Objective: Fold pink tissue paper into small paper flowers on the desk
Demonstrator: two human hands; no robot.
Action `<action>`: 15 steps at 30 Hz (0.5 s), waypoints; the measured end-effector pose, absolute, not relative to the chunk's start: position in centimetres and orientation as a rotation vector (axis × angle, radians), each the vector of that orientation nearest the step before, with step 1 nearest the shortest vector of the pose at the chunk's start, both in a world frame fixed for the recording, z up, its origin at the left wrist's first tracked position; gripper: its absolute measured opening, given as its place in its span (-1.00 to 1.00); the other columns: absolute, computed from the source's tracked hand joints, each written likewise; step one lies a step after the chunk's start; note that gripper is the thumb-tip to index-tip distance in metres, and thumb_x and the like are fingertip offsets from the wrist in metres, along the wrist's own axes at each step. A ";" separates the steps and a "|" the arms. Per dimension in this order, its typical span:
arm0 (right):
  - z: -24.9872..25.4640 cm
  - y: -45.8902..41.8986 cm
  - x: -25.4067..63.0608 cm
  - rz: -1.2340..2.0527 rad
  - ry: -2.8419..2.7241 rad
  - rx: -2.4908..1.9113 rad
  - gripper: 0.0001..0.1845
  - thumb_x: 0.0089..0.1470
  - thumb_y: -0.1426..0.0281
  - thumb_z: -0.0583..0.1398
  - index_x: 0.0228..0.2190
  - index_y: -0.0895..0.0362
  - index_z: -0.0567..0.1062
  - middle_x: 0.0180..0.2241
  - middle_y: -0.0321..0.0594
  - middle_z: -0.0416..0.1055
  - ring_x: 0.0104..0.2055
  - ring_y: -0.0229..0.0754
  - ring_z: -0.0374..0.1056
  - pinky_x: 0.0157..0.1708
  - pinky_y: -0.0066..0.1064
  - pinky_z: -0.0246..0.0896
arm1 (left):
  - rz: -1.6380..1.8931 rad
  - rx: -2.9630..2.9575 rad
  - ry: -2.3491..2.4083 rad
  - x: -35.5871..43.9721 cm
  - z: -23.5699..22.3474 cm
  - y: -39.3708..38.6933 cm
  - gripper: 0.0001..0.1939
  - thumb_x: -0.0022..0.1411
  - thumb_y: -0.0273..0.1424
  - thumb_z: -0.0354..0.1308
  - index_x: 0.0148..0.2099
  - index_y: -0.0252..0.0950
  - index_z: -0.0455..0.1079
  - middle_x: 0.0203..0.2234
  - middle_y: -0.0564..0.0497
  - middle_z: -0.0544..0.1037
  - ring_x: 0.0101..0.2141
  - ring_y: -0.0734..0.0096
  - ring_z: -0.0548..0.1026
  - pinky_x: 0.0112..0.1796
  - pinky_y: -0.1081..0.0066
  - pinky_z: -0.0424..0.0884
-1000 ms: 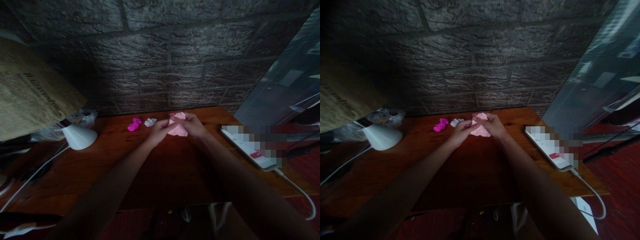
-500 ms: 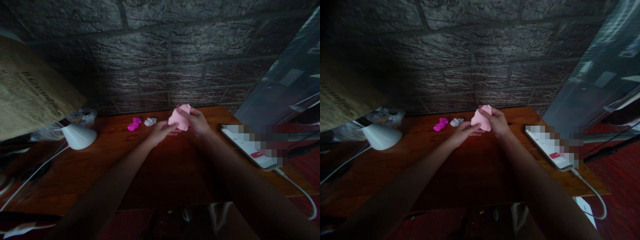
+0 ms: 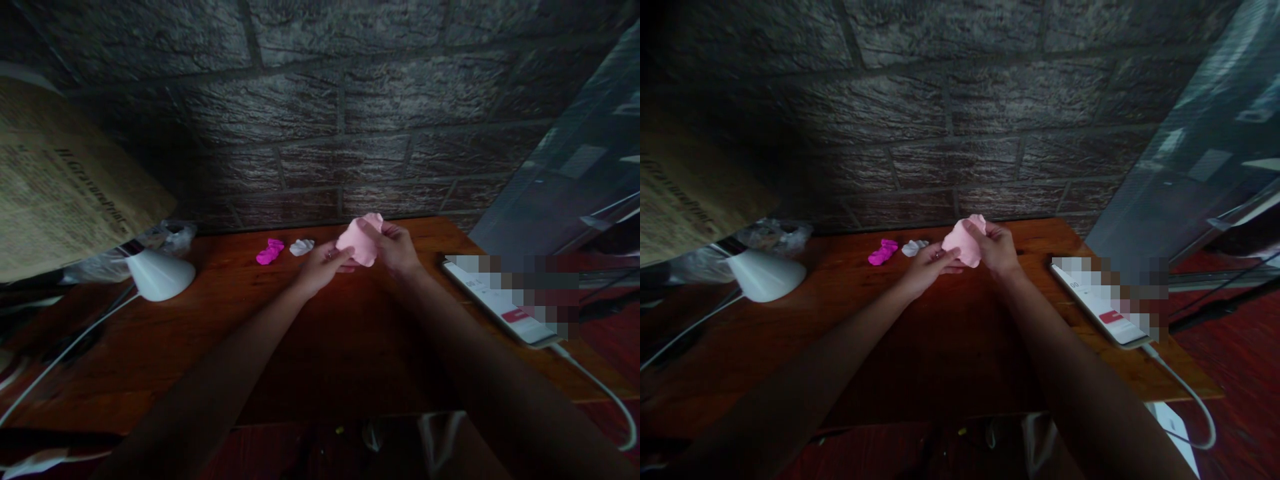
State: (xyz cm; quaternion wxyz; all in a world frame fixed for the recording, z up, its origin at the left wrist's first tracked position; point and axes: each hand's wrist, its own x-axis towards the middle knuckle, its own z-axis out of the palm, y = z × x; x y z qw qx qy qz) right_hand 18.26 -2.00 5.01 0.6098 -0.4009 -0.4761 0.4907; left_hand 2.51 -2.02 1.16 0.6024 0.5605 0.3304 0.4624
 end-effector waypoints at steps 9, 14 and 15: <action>4.8 -1.7 18.0 1.243 -0.984 -0.853 -0.50 -0.35 0.08 0.51 -0.44 0.15 0.55 -0.35 -0.13 0.60 -0.20 -0.05 0.53 -0.22 -0.29 0.41 | 0.995 1.317 0.781 2.4 1.2 -2.2 -0.61 0.25 -0.08 0.27 -0.23 -0.37 0.49 -0.35 -0.19 0.68 -0.33 0.28 0.67 -0.31 0.36 0.59; 4.5 -1.6 18.3 1.301 -1.030 -0.946 -0.56 -0.32 0.15 0.51 -0.45 0.16 0.55 -0.36 -0.08 0.61 -0.18 0.00 0.54 -0.23 -0.26 0.44 | 1.137 1.252 0.852 2.4 1.1 -1.8 -0.64 0.23 -0.10 0.28 -0.24 -0.35 0.50 -0.37 -0.11 0.65 -0.37 0.34 0.64 -0.37 0.41 0.56; 4.5 -1.6 18.3 1.311 -1.042 -0.958 -0.57 -0.32 0.17 0.51 -0.45 0.16 0.56 -0.36 -0.08 0.61 -0.18 -0.01 0.54 -0.23 -0.26 0.44 | 1.170 1.252 0.863 2.3 1.1 -1.7 -0.63 0.21 -0.09 0.29 -0.25 -0.35 0.50 -0.37 -0.11 0.65 -0.38 0.35 0.64 -0.37 0.42 0.56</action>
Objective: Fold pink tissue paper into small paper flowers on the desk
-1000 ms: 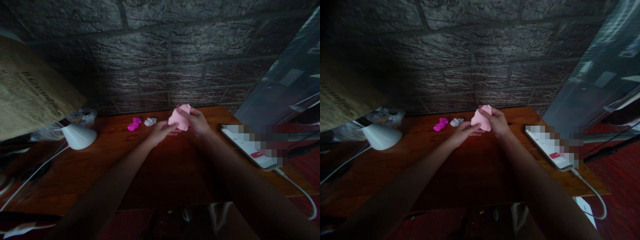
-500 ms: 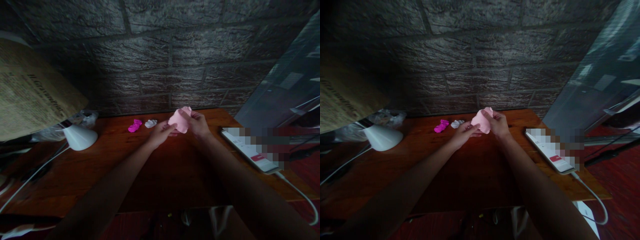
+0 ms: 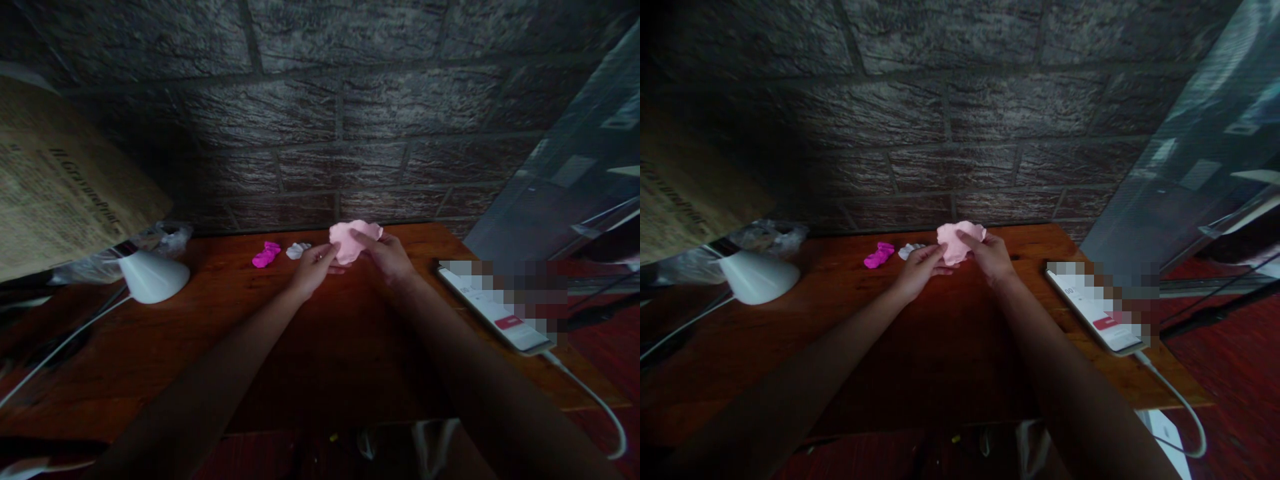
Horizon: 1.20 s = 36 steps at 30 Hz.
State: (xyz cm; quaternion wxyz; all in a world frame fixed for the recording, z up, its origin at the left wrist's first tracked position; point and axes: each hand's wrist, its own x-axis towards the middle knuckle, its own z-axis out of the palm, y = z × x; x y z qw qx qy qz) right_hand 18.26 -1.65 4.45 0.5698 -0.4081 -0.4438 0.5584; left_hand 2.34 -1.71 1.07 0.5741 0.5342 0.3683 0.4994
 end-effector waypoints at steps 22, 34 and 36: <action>5.1 -2.5 17.5 1.143 -1.123 -0.965 -0.63 -0.31 0.19 0.50 -0.51 0.15 0.56 -0.48 -0.21 0.55 -0.41 -0.18 0.41 -0.39 -0.34 0.30 | 1.080 1.338 0.896 2.5 1.6 -2.0 -0.58 0.28 -0.06 0.19 -0.26 -0.37 0.47 -0.43 -0.12 0.65 -0.52 0.43 0.57 -0.44 0.43 0.46; 4.9 -2.7 17.5 1.262 -1.180 -0.929 -0.64 -0.27 0.17 0.47 -0.53 0.15 0.56 -0.48 -0.18 0.55 -0.43 -0.17 0.41 -0.36 -0.30 0.34 | 1.076 1.539 0.830 2.1 1.9 -2.3 -0.62 0.35 -0.12 0.13 -0.29 -0.36 0.47 -0.43 -0.13 0.67 -0.53 0.45 0.57 -0.46 0.44 0.43; 4.9 -2.7 17.5 1.198 -1.192 -0.936 -0.66 -0.26 0.17 0.46 -0.54 0.15 0.55 -0.48 -0.17 0.55 -0.40 -0.15 0.43 -0.35 -0.29 0.34 | 1.079 1.543 0.845 2.2 1.9 -2.4 -0.63 0.36 -0.14 0.12 -0.30 -0.36 0.47 -0.44 -0.13 0.66 -0.53 0.46 0.57 -0.46 0.45 0.41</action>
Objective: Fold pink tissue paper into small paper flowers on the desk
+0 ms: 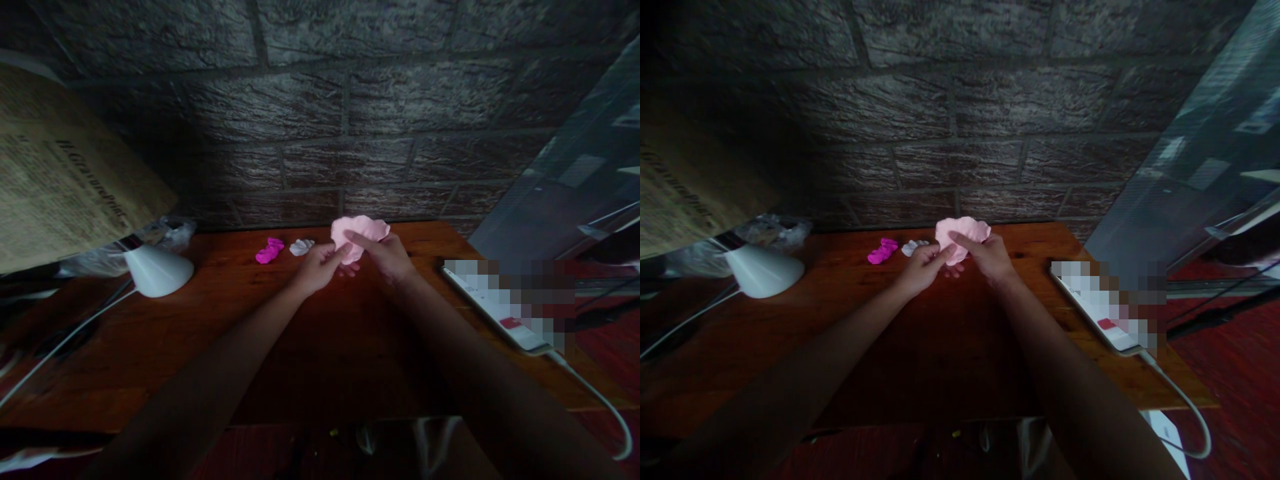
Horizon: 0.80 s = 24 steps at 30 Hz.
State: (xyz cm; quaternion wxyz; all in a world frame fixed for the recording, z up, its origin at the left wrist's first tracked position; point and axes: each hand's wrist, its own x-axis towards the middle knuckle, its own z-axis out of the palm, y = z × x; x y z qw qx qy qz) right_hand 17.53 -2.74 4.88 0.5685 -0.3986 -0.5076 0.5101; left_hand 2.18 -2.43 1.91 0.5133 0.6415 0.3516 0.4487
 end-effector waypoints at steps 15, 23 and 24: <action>4.6 -2.5 17.5 1.122 -1.181 -0.955 -0.65 -0.28 0.19 0.48 -0.47 0.14 0.59 -0.41 -0.17 0.57 -0.34 -0.12 0.44 -0.26 -0.27 0.36 | 0.982 1.447 0.894 2.4 1.5 -2.1 -0.65 0.36 -0.16 0.12 -0.32 -0.34 0.45 -0.51 -0.08 0.63 -0.56 0.49 0.55 -0.47 0.47 0.40; 4.5 -2.6 17.4 1.268 -1.171 -0.962 -0.65 -0.34 0.22 0.49 -0.53 0.16 0.57 -0.49 -0.22 0.53 -0.42 -0.19 0.38 -0.32 -0.31 0.30 | 0.977 1.471 0.921 2.1 1.8 -2.2 -0.64 0.36 -0.16 0.12 -0.31 -0.36 0.48 -0.49 -0.10 0.64 -0.52 0.45 0.57 -0.42 0.43 0.40; 4.5 -2.7 17.4 1.239 -1.176 -0.980 -0.66 -0.34 0.23 0.49 -0.53 0.16 0.57 -0.49 -0.22 0.53 -0.41 -0.18 0.39 -0.31 -0.31 0.30 | 0.970 1.468 0.926 2.1 1.8 -2.2 -0.64 0.36 -0.16 0.13 -0.31 -0.37 0.48 -0.47 -0.12 0.65 -0.51 0.44 0.58 -0.41 0.43 0.41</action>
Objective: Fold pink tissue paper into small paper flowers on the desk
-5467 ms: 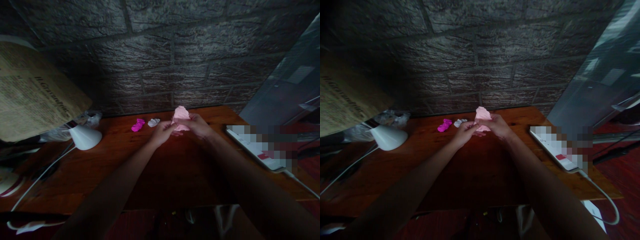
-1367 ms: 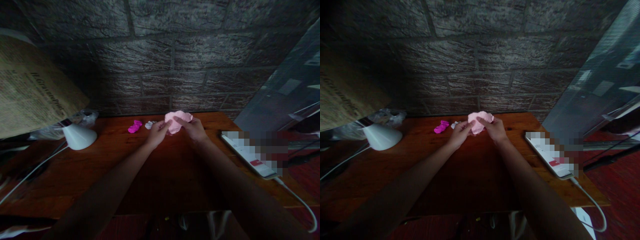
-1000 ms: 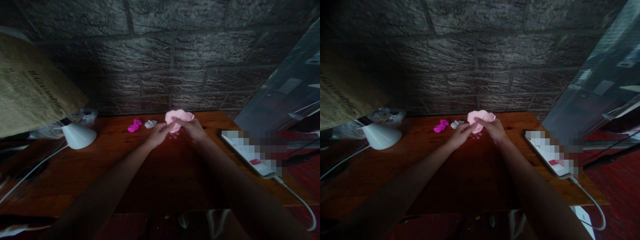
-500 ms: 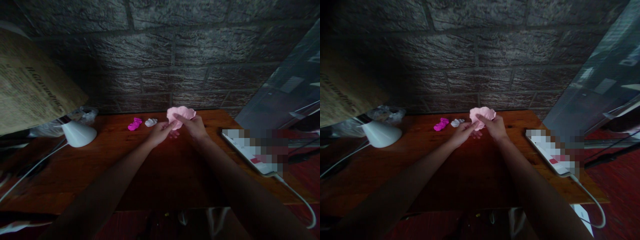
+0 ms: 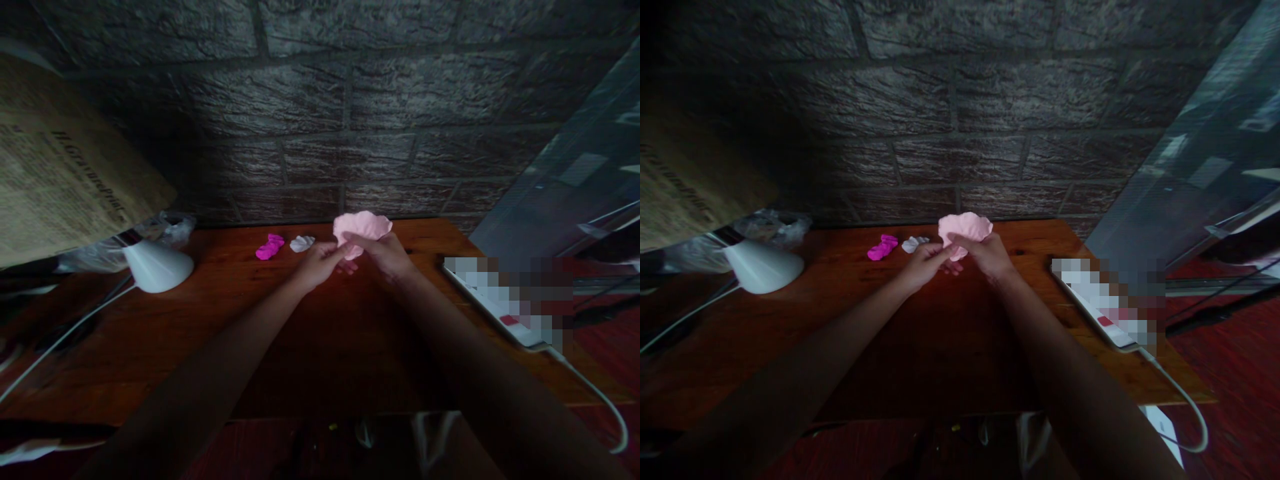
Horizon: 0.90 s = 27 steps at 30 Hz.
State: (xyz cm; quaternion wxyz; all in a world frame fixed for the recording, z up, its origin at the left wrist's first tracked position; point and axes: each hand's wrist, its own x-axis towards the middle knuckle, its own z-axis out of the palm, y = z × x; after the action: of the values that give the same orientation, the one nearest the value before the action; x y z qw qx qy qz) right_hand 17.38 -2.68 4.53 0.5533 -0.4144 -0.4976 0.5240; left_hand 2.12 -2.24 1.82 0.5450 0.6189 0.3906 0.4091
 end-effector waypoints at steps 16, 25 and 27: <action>4.6 -2.6 17.5 1.149 -1.186 -1.040 -0.64 -0.29 0.23 0.47 -0.44 0.19 0.61 -0.37 -0.10 0.61 -0.29 -0.05 0.51 -0.22 -0.23 0.39 | 1.099 1.493 0.922 2.2 1.5 -1.9 -0.75 0.28 -0.21 0.21 -0.29 -0.32 0.48 -0.41 -0.09 0.67 -0.46 0.45 0.59 -0.44 0.46 0.42; 4.7 -2.4 17.7 1.143 -1.157 -1.037 -0.67 -0.27 0.26 0.45 -0.42 0.19 0.61 -0.34 -0.09 0.61 -0.27 -0.06 0.51 -0.20 -0.23 0.38 | 1.080 1.396 0.869 2.4 1.8 -2.2 -0.77 0.26 -0.24 0.21 -0.26 -0.33 0.47 -0.35 -0.11 0.67 -0.39 0.43 0.61 -0.43 0.49 0.41; 4.7 -2.3 17.7 1.131 -1.166 -1.046 -0.65 -0.26 0.24 0.44 -0.40 0.19 0.60 -0.32 -0.08 0.61 -0.23 -0.03 0.51 -0.19 -0.24 0.37 | 1.080 1.389 0.867 2.4 1.8 -2.2 -0.77 0.26 -0.25 0.21 -0.24 -0.34 0.49 -0.34 -0.12 0.67 -0.38 0.42 0.61 -0.42 0.49 0.42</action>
State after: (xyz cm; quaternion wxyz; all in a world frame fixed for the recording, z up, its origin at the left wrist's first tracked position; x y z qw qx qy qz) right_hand 17.72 -2.33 4.66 0.5685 -0.4455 -0.4964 0.4816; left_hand 2.40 -2.23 1.77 0.5563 0.5885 0.3674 0.4574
